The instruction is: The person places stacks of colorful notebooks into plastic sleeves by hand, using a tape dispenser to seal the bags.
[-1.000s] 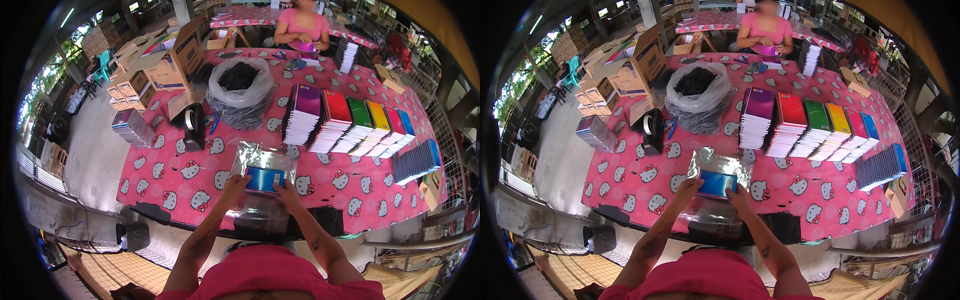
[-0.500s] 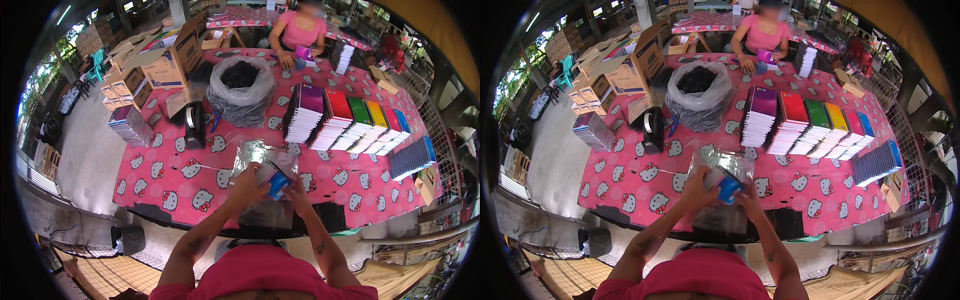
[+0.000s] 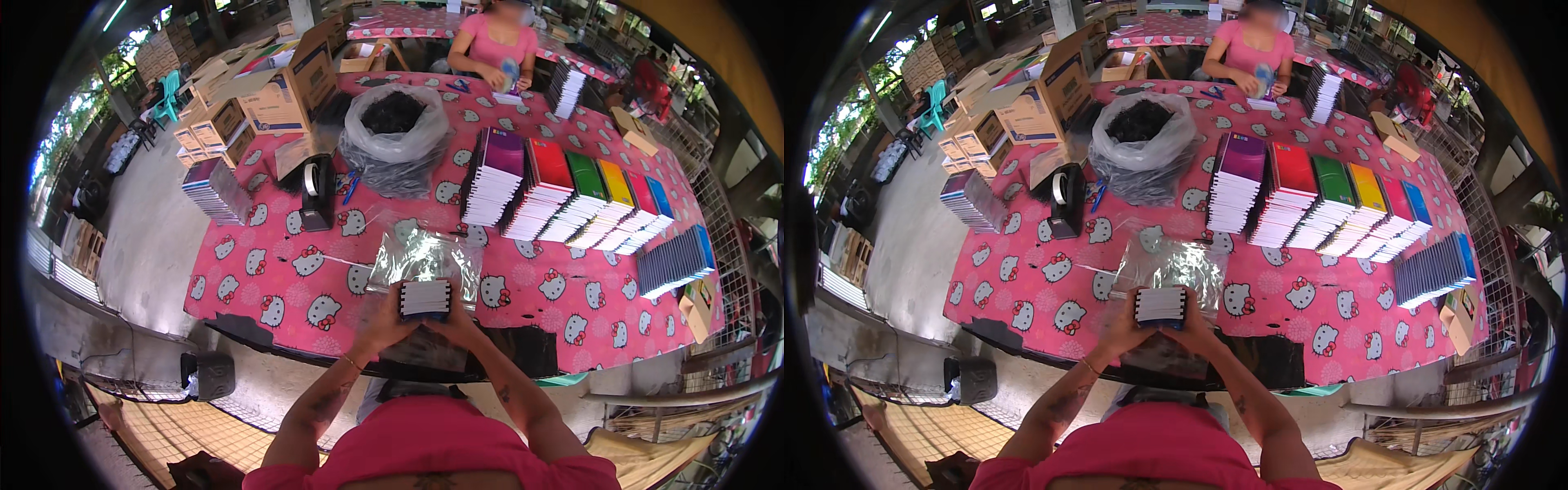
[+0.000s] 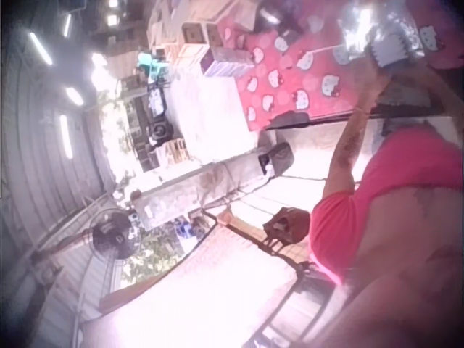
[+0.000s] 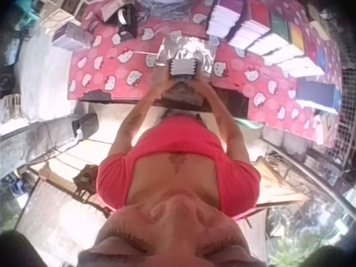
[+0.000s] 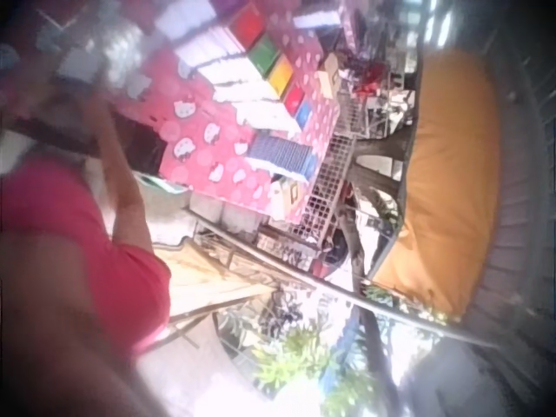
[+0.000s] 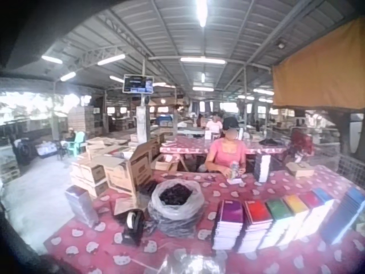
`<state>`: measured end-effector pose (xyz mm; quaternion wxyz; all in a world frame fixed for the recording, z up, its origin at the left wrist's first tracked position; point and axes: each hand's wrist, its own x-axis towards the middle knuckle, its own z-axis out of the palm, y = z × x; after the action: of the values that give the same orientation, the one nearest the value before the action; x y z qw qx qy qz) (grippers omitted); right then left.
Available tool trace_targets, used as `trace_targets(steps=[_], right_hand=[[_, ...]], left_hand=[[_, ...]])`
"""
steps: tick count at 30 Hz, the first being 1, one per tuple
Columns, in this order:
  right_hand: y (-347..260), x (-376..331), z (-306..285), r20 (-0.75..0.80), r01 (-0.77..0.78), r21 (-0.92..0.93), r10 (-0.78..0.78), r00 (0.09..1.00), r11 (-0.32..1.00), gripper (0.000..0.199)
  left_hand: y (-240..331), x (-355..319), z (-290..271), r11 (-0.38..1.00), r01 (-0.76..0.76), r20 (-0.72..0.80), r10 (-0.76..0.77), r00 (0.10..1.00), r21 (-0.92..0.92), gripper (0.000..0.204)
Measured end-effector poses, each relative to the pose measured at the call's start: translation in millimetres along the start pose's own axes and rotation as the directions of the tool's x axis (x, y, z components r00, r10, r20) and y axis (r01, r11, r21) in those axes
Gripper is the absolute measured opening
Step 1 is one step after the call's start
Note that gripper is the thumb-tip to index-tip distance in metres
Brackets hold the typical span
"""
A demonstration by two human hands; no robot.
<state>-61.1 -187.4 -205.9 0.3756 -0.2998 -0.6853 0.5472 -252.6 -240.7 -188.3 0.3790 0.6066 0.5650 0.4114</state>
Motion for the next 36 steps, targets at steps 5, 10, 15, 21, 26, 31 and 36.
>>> trace_targets(steps=[5, 10, 15, 21, 26, 31, 36], right_hand=[[-0.6, 4.3, -20.2, 0.108, -0.180, 0.045, 0.174, 0.979, 0.983, 0.085], [2.4, 4.3, -21.7, 0.092, -0.066, -0.124, 0.077, 0.993, 0.990, 0.094], [-7.3, -0.3, -39.2, -0.087, -0.366, 0.324, 0.413, 0.907, 0.872, 0.087], [-6.3, 11.8, -48.0, -0.053, -0.507, 0.433, 0.583, 0.811, 0.745, 0.062], [10.0, 29.3, -53.0, -0.242, -0.577, -0.102, 0.543, 0.804, 0.810, 0.050], [-6.6, 29.4, -52.2, -0.212, -0.697, -0.090, 0.670, 0.711, 0.711, 0.050], [5.5, -39.2, -47.9, -0.058, -0.138, -0.533, 0.127, 0.990, 0.835, 0.030]], left_hand=[[87.2, 19.2, -26.6, 0.697, -0.374, 0.097, 0.403, 0.910, 0.612, 0.087], [70.2, 35.4, -12.9, 0.631, -0.371, 0.347, 0.167, 0.923, 0.682, 0.092], [37.1, 52.3, -20.8, 0.963, 0.244, -0.204, -0.217, 0.955, 0.115, 0.077], [2.7, 69.1, -6.3, 0.836, 0.489, -0.249, -0.432, 0.867, 0.249, 0.083], [-2.5, 69.0, 2.4, 0.777, 0.430, -0.339, -0.294, 0.894, 0.459, 0.085], [-14.3, 63.1, -4.3, 0.823, 0.397, -0.312, -0.284, 0.907, 0.405, 0.078], [11.8, 0.3, -45.0, 0.944, 0.309, -0.001, -0.311, 0.950, -0.113, 0.025]])
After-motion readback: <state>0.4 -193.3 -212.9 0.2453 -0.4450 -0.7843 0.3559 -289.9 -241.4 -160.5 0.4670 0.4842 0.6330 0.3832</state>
